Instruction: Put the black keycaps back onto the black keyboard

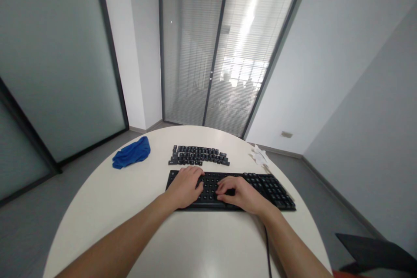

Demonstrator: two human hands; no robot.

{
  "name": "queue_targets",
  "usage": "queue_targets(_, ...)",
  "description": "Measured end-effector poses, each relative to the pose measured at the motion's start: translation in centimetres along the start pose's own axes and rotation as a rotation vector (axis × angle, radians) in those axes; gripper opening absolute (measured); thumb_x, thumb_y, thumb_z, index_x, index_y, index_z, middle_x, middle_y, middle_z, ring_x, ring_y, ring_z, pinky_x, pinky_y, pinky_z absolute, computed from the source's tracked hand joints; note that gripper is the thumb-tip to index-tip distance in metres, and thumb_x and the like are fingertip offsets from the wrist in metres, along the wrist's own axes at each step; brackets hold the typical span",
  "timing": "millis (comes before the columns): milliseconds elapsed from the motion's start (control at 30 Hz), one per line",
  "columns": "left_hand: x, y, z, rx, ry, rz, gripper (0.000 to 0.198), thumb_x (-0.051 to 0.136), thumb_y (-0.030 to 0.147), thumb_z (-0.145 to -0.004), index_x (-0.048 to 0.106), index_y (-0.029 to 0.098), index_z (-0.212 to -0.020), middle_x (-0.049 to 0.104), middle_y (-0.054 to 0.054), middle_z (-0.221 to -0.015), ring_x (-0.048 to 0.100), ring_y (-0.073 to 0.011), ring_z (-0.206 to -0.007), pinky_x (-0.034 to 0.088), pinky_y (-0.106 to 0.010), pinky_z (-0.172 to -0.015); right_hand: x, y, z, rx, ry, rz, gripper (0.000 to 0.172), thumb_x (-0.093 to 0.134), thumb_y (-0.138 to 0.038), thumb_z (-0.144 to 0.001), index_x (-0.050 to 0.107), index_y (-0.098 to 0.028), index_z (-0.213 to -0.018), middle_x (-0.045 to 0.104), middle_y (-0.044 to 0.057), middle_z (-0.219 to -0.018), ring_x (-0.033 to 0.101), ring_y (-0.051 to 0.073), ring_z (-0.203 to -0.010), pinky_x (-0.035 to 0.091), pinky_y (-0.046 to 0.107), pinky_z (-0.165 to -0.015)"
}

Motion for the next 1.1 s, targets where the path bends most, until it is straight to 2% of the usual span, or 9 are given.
queue_targets(200,0.0,0.0,0.0,0.012,0.014,0.005,0.022,0.054,0.019,-0.088,0.059,0.019,-0.11,0.065,-0.007,-0.113,0.056,-0.0257,-0.108,0.042,-0.041,-0.095,-0.1,0.0,0.1,0.057,0.012,0.055,0.016,0.073,-0.037,-0.082,0.076,-0.021,-0.082,0.076,0.004,-0.089,0.069,0.02,-0.086,0.053,0.032,-0.083)
queue_targets(400,0.1,-0.1,0.0,0.011,0.016,0.001,0.022,0.053,0.02,-0.089,0.059,0.02,-0.11,0.064,-0.007,-0.112,0.056,-0.0258,-0.108,0.042,-0.041,-0.095,0.0,-0.1,0.1,0.079,0.013,0.075,0.019,0.071,-0.04,-0.084,0.077,-0.023,-0.086,0.076,0.004,-0.092,0.069,0.021,-0.087,0.053,0.033,-0.084)
queue_targets(867,0.3,-0.2,-0.1,-0.002,0.003,-0.004,0.022,0.053,0.021,-0.089,0.059,0.02,-0.11,0.065,-0.008,-0.113,0.057,-0.0259,-0.109,0.042,-0.041,-0.095,-0.5,-1.0,0.1,-0.024,-0.056,0.103,0.013,0.066,-0.028,-0.087,0.078,-0.024,-0.088,0.077,0.004,-0.092,0.069,0.02,-0.092,0.052,0.03,-0.085)
queue_targets(1100,0.1,0.0,0.0,0.011,0.012,-0.009,0.024,0.056,0.029,-0.088,0.058,0.02,-0.11,0.064,-0.009,-0.114,0.056,-0.0277,-0.109,0.041,-0.044,-0.097,-1.0,-1.9,0.5,0.007,-0.089,0.276,0.014,0.07,-0.03,-0.081,0.08,-0.028,-0.091,0.072,0.003,-0.102,0.066,0.019,-0.092,0.051,0.029,-0.082)
Point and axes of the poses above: each hand's wrist, its own z-axis away from the middle knuckle, its own x-axis out of the palm, y = z × x, the point moved 2 cm from there along -z, towards the middle knuckle
